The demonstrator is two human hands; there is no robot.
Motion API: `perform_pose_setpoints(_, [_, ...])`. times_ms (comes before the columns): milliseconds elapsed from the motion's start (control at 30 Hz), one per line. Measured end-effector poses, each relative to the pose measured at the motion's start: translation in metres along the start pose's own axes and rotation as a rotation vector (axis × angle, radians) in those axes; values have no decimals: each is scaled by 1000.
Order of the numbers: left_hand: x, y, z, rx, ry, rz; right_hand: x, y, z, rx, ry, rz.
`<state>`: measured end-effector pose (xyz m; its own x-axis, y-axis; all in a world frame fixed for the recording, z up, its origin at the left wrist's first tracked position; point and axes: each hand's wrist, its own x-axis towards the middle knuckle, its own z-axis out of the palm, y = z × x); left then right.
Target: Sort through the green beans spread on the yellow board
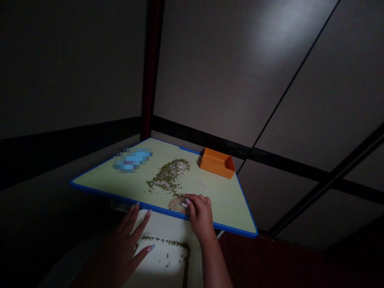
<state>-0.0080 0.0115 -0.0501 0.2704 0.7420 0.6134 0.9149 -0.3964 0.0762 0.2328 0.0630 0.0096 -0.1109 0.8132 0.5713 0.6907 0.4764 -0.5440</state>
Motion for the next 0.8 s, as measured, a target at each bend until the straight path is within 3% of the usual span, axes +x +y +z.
perform_pose_setpoints(167, [0, 2, -3, -12, -26, -24, -3, 0, -4, 52, 18, 22])
perform_pose_setpoints(533, [3, 5, -14, -61, -98, -56, -8, 14, -3, 160, 190, 254])
perform_pose_setpoints(800, [7, 5, -16, -14, -43, -10, -6, 9, -5, 90, 75, 225])
